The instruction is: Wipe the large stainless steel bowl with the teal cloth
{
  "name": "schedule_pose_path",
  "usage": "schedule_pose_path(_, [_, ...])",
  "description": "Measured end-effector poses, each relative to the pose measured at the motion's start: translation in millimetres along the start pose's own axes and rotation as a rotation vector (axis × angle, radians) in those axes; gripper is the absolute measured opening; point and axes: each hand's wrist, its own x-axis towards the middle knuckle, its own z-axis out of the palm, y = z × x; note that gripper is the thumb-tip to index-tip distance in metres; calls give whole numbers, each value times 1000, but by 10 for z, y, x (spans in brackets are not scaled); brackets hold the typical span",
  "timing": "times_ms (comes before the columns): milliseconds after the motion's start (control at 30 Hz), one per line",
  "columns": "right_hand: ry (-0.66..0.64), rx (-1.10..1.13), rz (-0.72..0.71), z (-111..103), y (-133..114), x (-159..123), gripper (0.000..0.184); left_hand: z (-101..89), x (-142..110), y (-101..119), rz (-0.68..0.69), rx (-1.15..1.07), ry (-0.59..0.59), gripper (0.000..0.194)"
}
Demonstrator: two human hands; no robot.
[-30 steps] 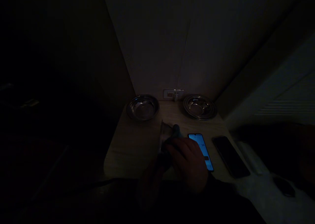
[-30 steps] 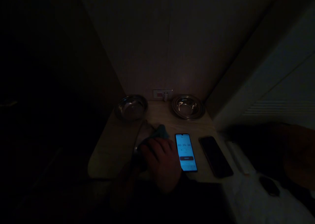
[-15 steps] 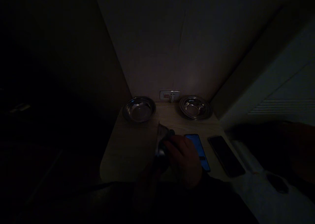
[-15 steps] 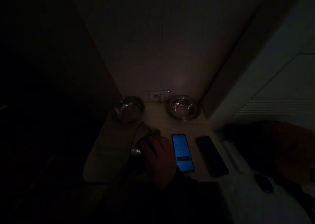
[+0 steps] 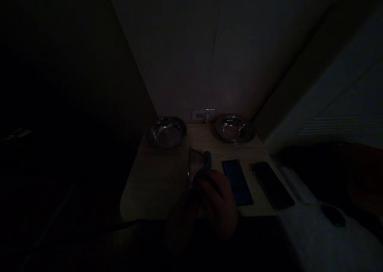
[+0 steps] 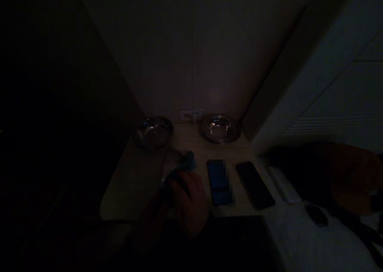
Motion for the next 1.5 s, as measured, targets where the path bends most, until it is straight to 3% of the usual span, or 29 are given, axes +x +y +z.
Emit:
schedule_pose_path(300, [29, 30, 16, -48, -67, -175, 34, 3, 56, 160, -15, -91, -109, 33])
schedule_pose_path(533, [-21, 112, -8, -133, -2, -243, 38, -37, 98, 206, 30, -3, -71, 30])
schedule_pose_path(700, [36, -61, 206, -206, 354, -481, 33, -61, 114, 240, 7, 50, 18, 40])
schedule_pose_path(900, [-79, -326, 189, -234, 903, -740, 24, -36, 77, 289, -4, 55, 64, 40])
schedule_pose_path(1067, [-73, -348, 204, -250, 1052, -705, 24, -22, 39, 333, -37, 58, 93, 40])
schedule_pose_path(1167, [-31, -276, 198, -300, 916, -590, 24, -54, 50, 331, -51, 61, 124, 40])
schedule_pose_path(1300, [-54, -63, 95, -340, 441, -388, 28, -107, 94, 276, -38, 7, 22, 40])
schedule_pose_path(1400, [-81, 63, -9, -289, 122, -259, 37, -111, 105, 210, -52, -10, -15, 40])
schedule_pose_path(1500, [-108, 90, -80, -193, 4, -191, 38, -105, 91, 160, -57, -9, 2, 36])
